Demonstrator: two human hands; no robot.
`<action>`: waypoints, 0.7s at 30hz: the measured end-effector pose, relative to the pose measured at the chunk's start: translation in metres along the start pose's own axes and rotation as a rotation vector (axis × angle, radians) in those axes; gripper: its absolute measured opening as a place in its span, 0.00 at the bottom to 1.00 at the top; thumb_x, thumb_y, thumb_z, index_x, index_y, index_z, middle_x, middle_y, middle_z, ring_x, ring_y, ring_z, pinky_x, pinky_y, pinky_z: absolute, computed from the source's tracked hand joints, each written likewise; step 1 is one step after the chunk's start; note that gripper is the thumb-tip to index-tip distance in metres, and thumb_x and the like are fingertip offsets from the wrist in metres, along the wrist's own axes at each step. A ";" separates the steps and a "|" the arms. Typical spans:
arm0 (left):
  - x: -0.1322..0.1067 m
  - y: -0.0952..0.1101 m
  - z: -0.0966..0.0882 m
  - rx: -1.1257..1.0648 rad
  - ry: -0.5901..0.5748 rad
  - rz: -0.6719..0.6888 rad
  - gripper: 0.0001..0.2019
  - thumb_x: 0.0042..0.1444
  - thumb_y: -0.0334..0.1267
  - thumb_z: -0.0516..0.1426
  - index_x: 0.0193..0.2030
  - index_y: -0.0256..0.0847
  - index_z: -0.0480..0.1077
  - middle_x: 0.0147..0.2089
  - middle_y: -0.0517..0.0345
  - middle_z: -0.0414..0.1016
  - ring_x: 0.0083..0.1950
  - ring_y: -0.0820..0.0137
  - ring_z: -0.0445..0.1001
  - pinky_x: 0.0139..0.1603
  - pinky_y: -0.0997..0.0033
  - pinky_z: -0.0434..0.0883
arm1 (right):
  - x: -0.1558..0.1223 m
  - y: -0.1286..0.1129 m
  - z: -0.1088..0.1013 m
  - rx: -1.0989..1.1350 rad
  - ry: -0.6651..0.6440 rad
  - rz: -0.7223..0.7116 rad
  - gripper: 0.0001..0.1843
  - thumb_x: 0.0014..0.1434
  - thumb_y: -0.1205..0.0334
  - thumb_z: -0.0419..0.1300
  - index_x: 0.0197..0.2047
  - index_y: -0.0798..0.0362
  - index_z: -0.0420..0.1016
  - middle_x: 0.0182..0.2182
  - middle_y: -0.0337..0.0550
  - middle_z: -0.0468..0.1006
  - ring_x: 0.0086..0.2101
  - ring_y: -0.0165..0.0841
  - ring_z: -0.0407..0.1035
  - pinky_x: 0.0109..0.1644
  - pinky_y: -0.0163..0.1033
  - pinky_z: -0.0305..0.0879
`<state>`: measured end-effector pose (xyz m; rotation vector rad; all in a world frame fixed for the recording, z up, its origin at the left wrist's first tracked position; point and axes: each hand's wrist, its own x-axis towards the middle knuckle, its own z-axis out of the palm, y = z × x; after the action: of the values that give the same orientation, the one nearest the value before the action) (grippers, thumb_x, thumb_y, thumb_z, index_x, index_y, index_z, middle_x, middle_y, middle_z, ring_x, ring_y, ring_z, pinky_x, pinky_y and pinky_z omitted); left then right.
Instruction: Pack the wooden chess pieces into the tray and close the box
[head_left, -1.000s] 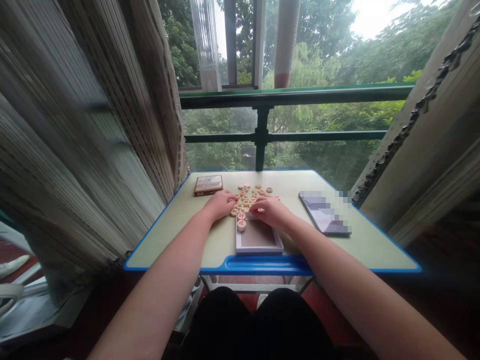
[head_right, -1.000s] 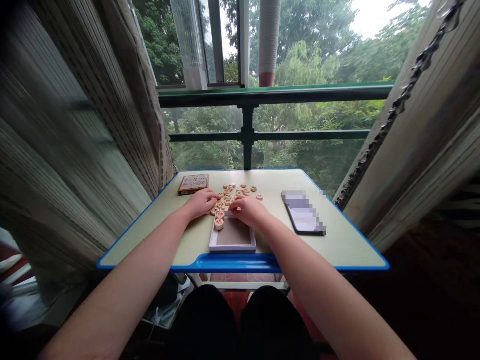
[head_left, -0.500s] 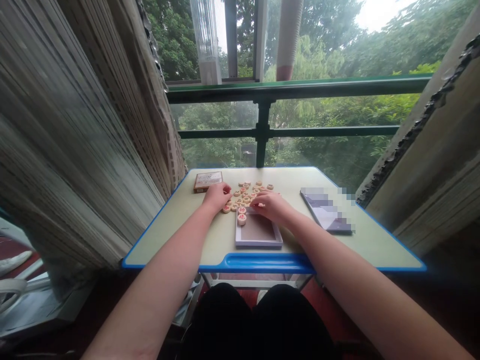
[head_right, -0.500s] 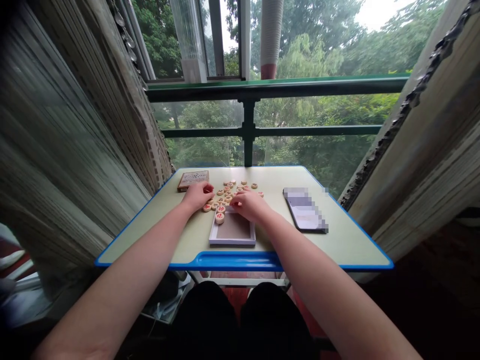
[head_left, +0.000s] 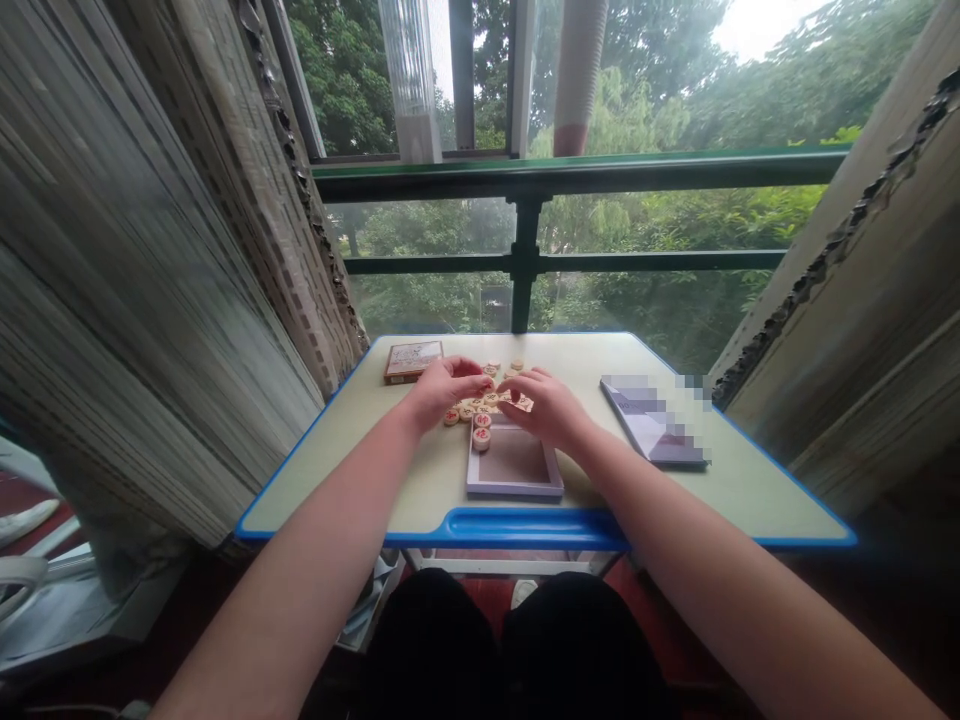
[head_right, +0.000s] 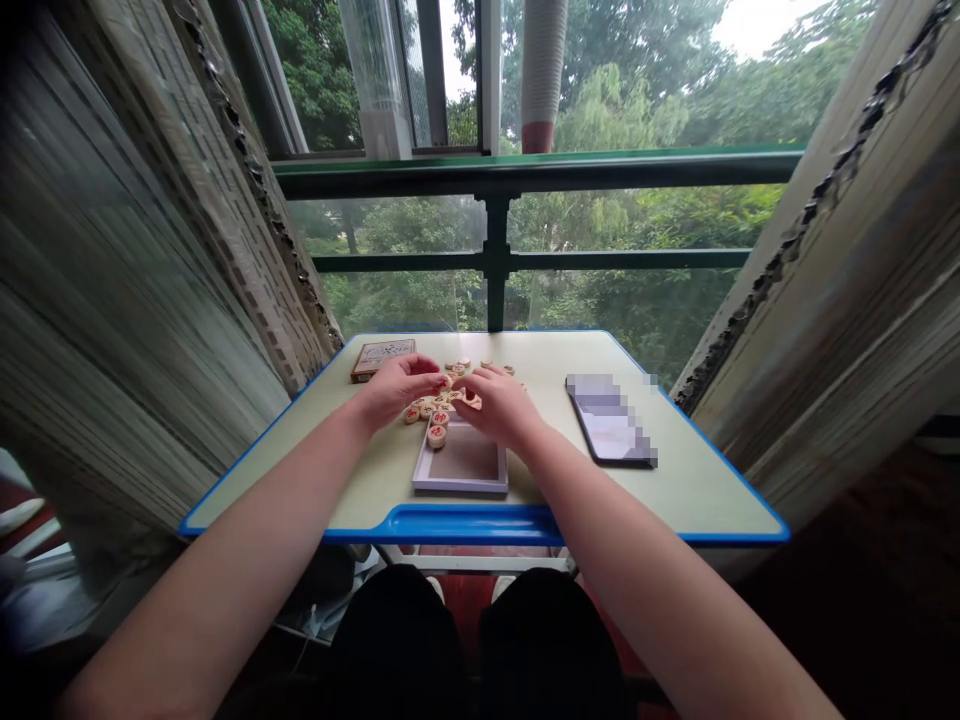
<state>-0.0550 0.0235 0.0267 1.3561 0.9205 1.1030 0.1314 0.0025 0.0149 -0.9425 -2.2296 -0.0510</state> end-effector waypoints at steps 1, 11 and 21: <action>-0.001 0.001 0.002 -0.041 -0.024 -0.018 0.15 0.39 0.35 0.66 0.32 0.33 0.67 0.30 0.59 0.73 0.34 0.74 0.73 0.42 0.67 0.71 | 0.000 -0.001 -0.001 0.008 0.029 0.003 0.06 0.55 0.60 0.58 0.35 0.53 0.73 0.29 0.43 0.75 0.33 0.33 0.63 0.38 0.37 0.61; -0.008 0.009 0.006 -0.212 -0.151 -0.112 0.12 0.40 0.26 0.64 0.35 0.31 0.73 0.33 0.53 0.76 0.36 0.73 0.75 0.46 0.69 0.70 | 0.000 -0.006 -0.002 0.058 0.165 0.035 0.05 0.55 0.60 0.58 0.35 0.52 0.70 0.26 0.41 0.74 0.31 0.33 0.63 0.38 0.38 0.61; -0.007 0.006 0.003 -0.118 -0.170 -0.152 0.13 0.39 0.33 0.67 0.34 0.31 0.74 0.31 0.53 0.75 0.31 0.74 0.73 0.35 0.73 0.70 | 0.000 -0.007 -0.004 0.071 0.160 0.024 0.08 0.54 0.63 0.59 0.39 0.51 0.70 0.26 0.39 0.74 0.31 0.33 0.63 0.38 0.37 0.62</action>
<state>-0.0546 0.0157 0.0321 1.2412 0.8082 0.8977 0.1297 -0.0034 0.0199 -0.8952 -2.0597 -0.0348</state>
